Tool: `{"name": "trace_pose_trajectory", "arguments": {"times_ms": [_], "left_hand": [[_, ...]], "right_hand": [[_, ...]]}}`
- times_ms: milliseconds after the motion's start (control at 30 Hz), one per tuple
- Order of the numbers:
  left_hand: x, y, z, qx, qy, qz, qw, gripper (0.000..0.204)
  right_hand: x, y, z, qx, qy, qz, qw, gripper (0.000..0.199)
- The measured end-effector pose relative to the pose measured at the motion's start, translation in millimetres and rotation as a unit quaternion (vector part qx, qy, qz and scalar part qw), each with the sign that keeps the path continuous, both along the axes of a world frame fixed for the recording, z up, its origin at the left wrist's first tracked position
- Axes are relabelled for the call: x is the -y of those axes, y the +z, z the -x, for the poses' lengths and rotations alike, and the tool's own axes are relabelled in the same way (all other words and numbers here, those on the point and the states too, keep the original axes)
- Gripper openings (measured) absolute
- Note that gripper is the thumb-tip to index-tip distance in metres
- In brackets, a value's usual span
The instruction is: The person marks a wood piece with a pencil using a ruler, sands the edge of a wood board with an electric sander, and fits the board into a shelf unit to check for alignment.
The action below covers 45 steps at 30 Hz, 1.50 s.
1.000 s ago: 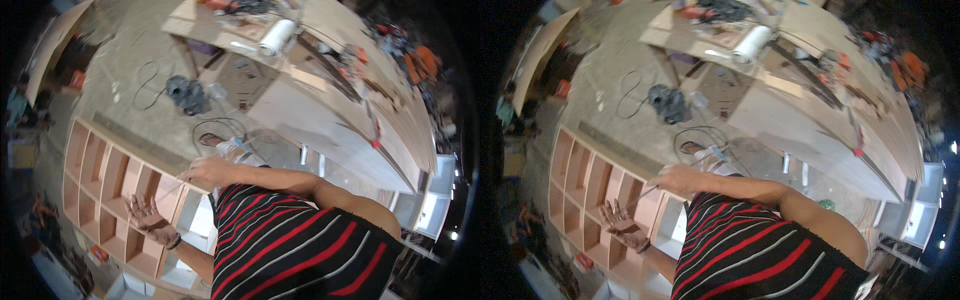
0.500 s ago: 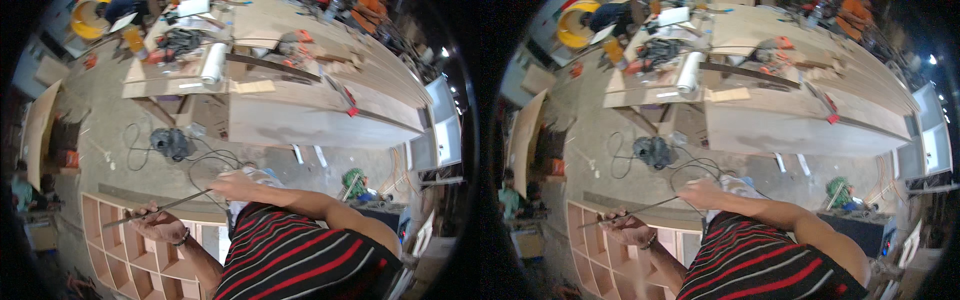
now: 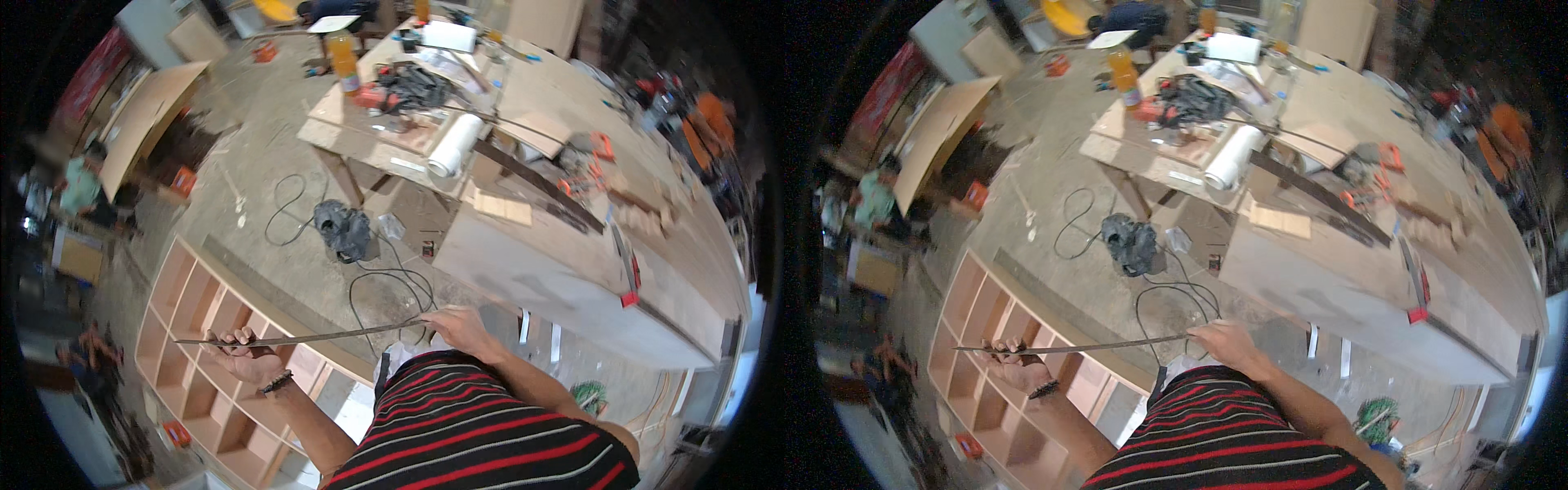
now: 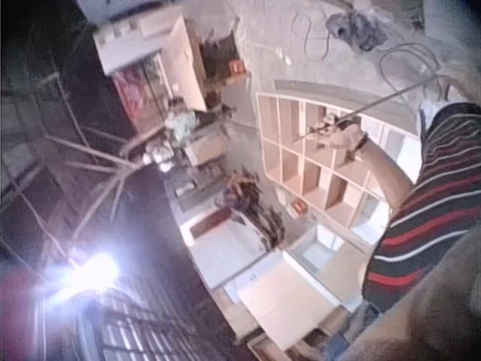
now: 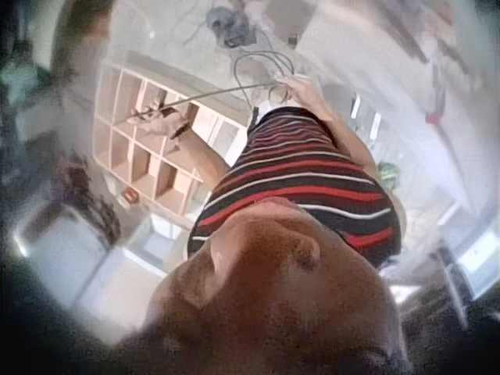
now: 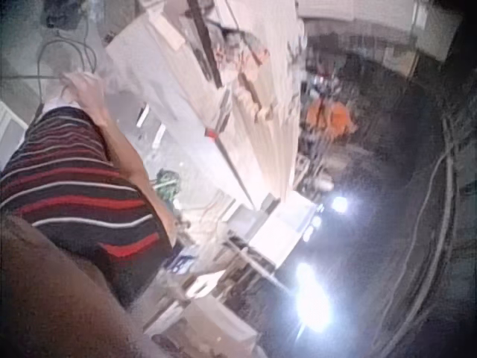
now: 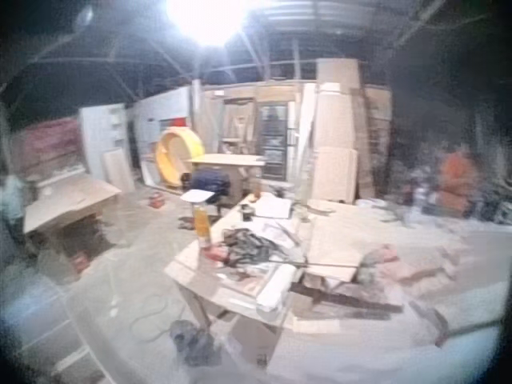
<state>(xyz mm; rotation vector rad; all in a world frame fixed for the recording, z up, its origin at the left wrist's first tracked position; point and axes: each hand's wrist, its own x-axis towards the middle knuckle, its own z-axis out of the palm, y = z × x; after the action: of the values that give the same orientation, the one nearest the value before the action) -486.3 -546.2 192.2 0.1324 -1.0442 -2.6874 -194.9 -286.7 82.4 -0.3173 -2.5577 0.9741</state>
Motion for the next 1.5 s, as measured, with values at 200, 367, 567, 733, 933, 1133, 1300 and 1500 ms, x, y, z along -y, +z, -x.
{"name": "trace_pose_trajectory", "arguments": {"times_ms": [200,367,567,733,933,1133,1300,1500], "left_hand": [[72,19,-33,0.049,0.236,0.052,0.969,0.037],[161,54,-59,0.013,0.355,0.095,0.93,0.039],[199,39,-41,-0.076,0.465,0.196,0.86,0.054],[180,7,28,-0.06,0.26,0.546,0.794,0.042],[145,-61,107,-0.03,-0.052,0.578,0.814,0.049],[150,-88,130,0.04,-0.089,0.502,0.859,0.046],[158,-102,145,0.107,-0.049,0.479,0.87,0.046],[169,-100,206,0.109,0.003,0.499,0.86,0.065]], "right_hand": [[-47,-39,11,0.054,0.077,-0.001,0.996,0.02],[-121,-91,37,0.187,0.015,-0.019,0.982,0.015],[-138,-71,140,0.244,0.037,0.077,0.966,0.032],[-34,-33,282,0.161,0.154,0.099,0.97,0.035],[145,60,419,0.183,0.325,0.287,0.882,0.062],[197,52,509,0.219,0.386,0.353,0.824,0.084],[227,31,561,0.294,0.43,0.444,0.729,0.062],[258,12,673,0.314,0.502,0.42,0.688,0.049]]}}
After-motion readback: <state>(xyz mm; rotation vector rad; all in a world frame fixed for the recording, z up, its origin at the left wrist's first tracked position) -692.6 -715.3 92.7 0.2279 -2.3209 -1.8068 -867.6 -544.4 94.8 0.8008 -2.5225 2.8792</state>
